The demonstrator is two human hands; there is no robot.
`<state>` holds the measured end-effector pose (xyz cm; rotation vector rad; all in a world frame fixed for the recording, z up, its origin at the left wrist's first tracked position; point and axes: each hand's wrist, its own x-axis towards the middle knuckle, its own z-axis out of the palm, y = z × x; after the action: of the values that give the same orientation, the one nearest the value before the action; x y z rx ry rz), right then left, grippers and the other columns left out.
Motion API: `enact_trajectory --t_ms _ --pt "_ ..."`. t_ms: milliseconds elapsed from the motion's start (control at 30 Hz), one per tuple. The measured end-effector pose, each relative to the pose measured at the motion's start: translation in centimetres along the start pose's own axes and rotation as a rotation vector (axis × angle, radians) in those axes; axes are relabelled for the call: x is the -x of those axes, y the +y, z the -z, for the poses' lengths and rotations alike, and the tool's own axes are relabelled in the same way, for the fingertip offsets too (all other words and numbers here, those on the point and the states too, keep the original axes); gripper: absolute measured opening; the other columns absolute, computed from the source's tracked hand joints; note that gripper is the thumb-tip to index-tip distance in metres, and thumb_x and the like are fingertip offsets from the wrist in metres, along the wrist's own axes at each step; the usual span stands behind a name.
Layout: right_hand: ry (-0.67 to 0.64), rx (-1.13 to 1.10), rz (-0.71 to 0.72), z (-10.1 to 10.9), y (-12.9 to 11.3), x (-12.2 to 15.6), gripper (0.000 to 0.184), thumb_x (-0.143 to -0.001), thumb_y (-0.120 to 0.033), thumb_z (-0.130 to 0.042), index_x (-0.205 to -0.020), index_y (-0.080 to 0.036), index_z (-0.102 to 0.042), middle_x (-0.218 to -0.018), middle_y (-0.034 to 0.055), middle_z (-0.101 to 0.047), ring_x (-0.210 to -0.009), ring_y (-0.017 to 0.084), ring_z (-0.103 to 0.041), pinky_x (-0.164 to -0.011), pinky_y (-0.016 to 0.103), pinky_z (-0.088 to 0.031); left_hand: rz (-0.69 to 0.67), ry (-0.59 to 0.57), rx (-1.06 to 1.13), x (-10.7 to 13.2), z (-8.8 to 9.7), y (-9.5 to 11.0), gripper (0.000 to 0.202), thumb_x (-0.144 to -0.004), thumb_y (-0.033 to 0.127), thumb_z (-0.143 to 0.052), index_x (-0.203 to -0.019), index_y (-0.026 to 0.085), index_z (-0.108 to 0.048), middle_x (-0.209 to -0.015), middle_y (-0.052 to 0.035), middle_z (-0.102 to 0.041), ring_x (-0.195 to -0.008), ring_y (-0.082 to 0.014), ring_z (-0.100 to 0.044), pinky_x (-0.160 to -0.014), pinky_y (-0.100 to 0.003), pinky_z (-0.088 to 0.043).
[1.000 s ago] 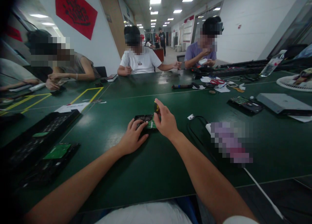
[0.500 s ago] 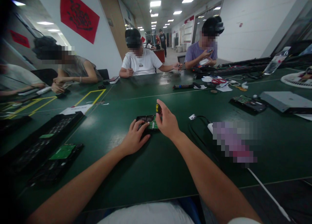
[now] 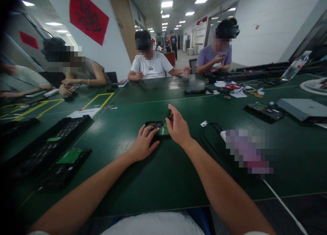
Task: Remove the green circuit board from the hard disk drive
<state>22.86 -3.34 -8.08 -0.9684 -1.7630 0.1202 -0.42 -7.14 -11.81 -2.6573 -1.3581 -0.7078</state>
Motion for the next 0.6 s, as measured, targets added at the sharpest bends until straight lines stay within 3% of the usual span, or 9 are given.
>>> enact_trajectory --t_ms 167,400,600 --pt "0.002 0.028 0.005 0.21 -0.04 -0.07 0.064 -0.101 -0.038 -0.063 -0.160 -0.033 -0.038 -0.116 0.0088 -0.070 -0.094 0.027 -0.071 -0.089 0.051 -0.064 0.005 -0.004 -0.009 0.01 -0.11 -0.14 0.060 -0.101 0.046 -0.058 -0.155 0.021 -0.046 -0.148 -0.0163 -0.048 -0.147 -0.0394 -0.041 -0.129 -0.069 -0.022" --pt "-0.011 -0.009 -0.004 0.03 -0.21 0.05 0.073 -0.102 -0.031 -0.058 -0.166 -0.034 -0.024 -0.129 0.0102 -0.070 -0.097 0.026 -0.074 -0.089 0.049 -0.065 0.004 -0.008 -0.010 -0.03 0.04 -0.04 0.060 -0.101 0.046 -0.057 -0.154 0.020 -0.047 -0.148 -0.0168 -0.048 -0.147 -0.0392 -0.042 -0.130 -0.068 -0.021" --pt "-0.011 0.008 0.007 0.07 0.04 -0.05 0.069 -0.100 -0.035 -0.063 -0.163 -0.036 -0.034 -0.123 0.0078 -0.072 -0.092 0.026 -0.073 -0.087 0.051 -0.066 0.015 -0.012 -0.001 0.00 0.03 -0.08 0.060 -0.101 0.046 -0.057 -0.155 0.023 -0.046 -0.150 -0.0154 -0.048 -0.147 -0.0391 -0.041 -0.129 -0.070 -0.022"
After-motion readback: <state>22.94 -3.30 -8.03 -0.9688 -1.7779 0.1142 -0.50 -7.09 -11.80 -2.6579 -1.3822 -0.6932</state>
